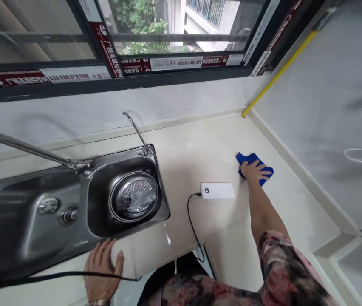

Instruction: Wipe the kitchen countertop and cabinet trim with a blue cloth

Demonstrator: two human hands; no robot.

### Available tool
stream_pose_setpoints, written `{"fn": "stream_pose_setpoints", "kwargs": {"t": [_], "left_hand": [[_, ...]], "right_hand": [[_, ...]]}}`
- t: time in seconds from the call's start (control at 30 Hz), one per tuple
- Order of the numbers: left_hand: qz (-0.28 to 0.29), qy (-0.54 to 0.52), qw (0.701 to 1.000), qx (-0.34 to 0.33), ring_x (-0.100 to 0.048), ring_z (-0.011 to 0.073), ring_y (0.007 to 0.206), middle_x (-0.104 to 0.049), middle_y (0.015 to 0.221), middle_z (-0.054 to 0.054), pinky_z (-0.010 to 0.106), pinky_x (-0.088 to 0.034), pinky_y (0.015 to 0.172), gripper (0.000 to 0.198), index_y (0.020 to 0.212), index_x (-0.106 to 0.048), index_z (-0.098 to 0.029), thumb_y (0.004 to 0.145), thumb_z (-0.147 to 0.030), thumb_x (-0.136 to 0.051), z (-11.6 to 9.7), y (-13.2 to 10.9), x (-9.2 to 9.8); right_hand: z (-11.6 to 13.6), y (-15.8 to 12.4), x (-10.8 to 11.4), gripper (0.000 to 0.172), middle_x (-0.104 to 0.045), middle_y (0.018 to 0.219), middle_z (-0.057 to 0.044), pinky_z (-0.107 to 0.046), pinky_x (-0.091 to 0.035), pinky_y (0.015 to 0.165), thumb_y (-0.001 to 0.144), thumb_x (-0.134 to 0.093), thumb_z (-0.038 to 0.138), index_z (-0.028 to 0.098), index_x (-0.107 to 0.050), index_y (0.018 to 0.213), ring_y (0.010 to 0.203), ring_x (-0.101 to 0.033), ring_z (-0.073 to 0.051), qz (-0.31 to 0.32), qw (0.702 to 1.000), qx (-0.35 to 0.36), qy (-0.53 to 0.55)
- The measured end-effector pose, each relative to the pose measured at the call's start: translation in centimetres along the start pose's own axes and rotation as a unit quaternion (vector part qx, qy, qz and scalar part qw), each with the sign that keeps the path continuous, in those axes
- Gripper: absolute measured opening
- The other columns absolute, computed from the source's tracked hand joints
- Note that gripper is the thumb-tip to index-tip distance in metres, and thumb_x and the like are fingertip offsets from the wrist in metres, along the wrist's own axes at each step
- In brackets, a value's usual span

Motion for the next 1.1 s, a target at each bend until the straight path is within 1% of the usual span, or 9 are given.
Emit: {"fn": "stream_pose_setpoints", "kwargs": {"t": [0.1, 0.17, 0.23, 0.33, 0.47, 0.63, 0.73, 0.87, 1.1], "left_hand": [[0.012, 0.0, 1.0, 0.009, -0.052, 0.0395, 0.138, -0.067, 0.13, 0.016, 0.063, -0.042, 0.116, 0.055, 0.142, -0.057, -0.031, 0.088, -0.042, -0.053, 0.2, -0.1, 0.1], [0.017, -0.004, 1.0, 0.009, -0.052, 0.0395, 0.139, -0.067, 0.129, 0.015, 0.063, -0.042, 0.116, 0.056, 0.143, -0.056, -0.032, 0.088, -0.042, -0.054, 0.3, -0.1, 0.1], [0.017, -0.005, 1.0, 0.003, -0.05, 0.0403, 0.14, -0.066, 0.129, 0.017, 0.064, -0.041, 0.116, 0.057, 0.144, -0.054, -0.031, 0.088, -0.042, -0.053, 0.3, -0.1, 0.1], [0.016, -0.003, 1.0, 0.001, -0.049, 0.0405, 0.142, -0.065, 0.13, 0.018, 0.064, -0.041, 0.117, 0.056, 0.144, -0.054, -0.029, 0.089, -0.041, -0.052, 0.1, 0.0, 0.1], [0.017, 0.003, 1.0, 0.004, -0.051, 0.0407, 0.139, -0.065, 0.129, 0.018, 0.062, -0.042, 0.116, 0.05, 0.137, -0.057, -0.026, 0.09, -0.042, -0.052, -0.3, 0.2, 0.2], [-0.001, 0.008, 1.0, -0.009, -0.055, 0.0411, 0.134, -0.067, 0.126, 0.02, 0.061, -0.043, 0.115, 0.047, 0.131, -0.062, -0.02, 0.091, -0.042, -0.05, -0.6, 0.7, 0.2], [-0.026, -0.004, 1.0, -0.014, -0.055, 0.0407, 0.133, -0.068, 0.125, 0.019, 0.06, -0.043, 0.115, 0.048, 0.131, -0.064, -0.02, 0.09, -0.042, -0.052, -0.6, 0.9, -0.1], [-0.053, -0.009, 0.998, -0.03, -0.056, 0.0399, 0.132, -0.068, 0.126, 0.02, 0.057, -0.042, 0.115, 0.047, 0.128, -0.066, -0.018, 0.091, -0.043, -0.052, -0.8, 0.9, -0.5], [-0.042, -0.009, 0.998, -0.047, -0.056, 0.0362, 0.132, -0.068, 0.13, 0.019, 0.052, -0.042, 0.114, 0.05, 0.126, -0.067, -0.014, 0.097, -0.048, -0.045, 0.6, 0.5, -1.3]], "right_hand": [[6.3, -0.8, -1.2, 0.077, -0.013, 0.167, -0.034, -0.09, -0.009, 0.105, 0.098, -0.041, 0.049, 0.009, -0.03, 0.162, 0.152, -0.015, -0.058, 0.03, 0.999, 0.036, -0.028], [10.5, -2.3, -2.0, 0.077, -0.01, 0.168, -0.034, -0.088, -0.006, 0.108, 0.099, -0.039, 0.046, 0.004, -0.025, 0.163, 0.152, -0.01, -0.058, 0.05, 0.995, 0.075, -0.045], [14.2, -4.4, -2.9, 0.076, -0.01, 0.17, -0.029, -0.086, -0.005, 0.111, 0.101, -0.038, 0.047, 0.008, -0.023, 0.164, 0.153, -0.005, -0.056, 0.066, 0.987, 0.138, -0.054], [18.8, -8.7, -4.6, 0.076, -0.01, 0.173, -0.019, -0.086, -0.004, 0.113, 0.102, -0.039, 0.052, 0.015, -0.022, 0.166, 0.154, 0.001, -0.056, 0.08, 0.967, 0.233, -0.069], [22.2, -16.4, -6.2, 0.074, -0.009, 0.173, -0.021, -0.087, -0.003, 0.111, 0.101, -0.04, 0.048, 0.015, -0.024, 0.166, 0.154, 0.001, -0.056, 0.09, 0.93, 0.352, -0.059], [21.5, -26.3, -5.9, 0.078, -0.008, 0.174, -0.019, -0.084, 0.005, 0.112, 0.099, -0.045, 0.051, 0.014, -0.027, 0.165, 0.154, 0.005, -0.056, 0.128, 0.89, 0.438, -0.01], [19.3, -29.9, -5.3, 0.077, -0.005, 0.175, -0.016, -0.081, 0.005, 0.115, 0.099, -0.044, 0.052, 0.016, -0.026, 0.165, 0.155, 0.005, -0.054, 0.142, 0.873, 0.466, 0.0], [16.7, -31.0, -4.6, 0.076, -0.001, 0.176, -0.012, -0.081, 0.006, 0.115, 0.101, -0.037, 0.057, 0.022, -0.022, 0.167, 0.156, 0.006, -0.052, 0.165, 0.861, 0.48, -0.033], [15.0, -28.4, -4.0, 0.073, 0.007, 0.176, -0.005, -0.079, 0.001, 0.118, 0.103, -0.024, 0.061, 0.031, -0.01, 0.168, 0.158, 0.012, -0.047, 0.186, 0.865, 0.448, -0.128]]}}
Point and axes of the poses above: each hand's wrist, its own y-axis towards the middle knuckle, its own x-axis out of the back of the hand, z = x × y, the point moved 2 cm from there along y, towards the middle knuckle
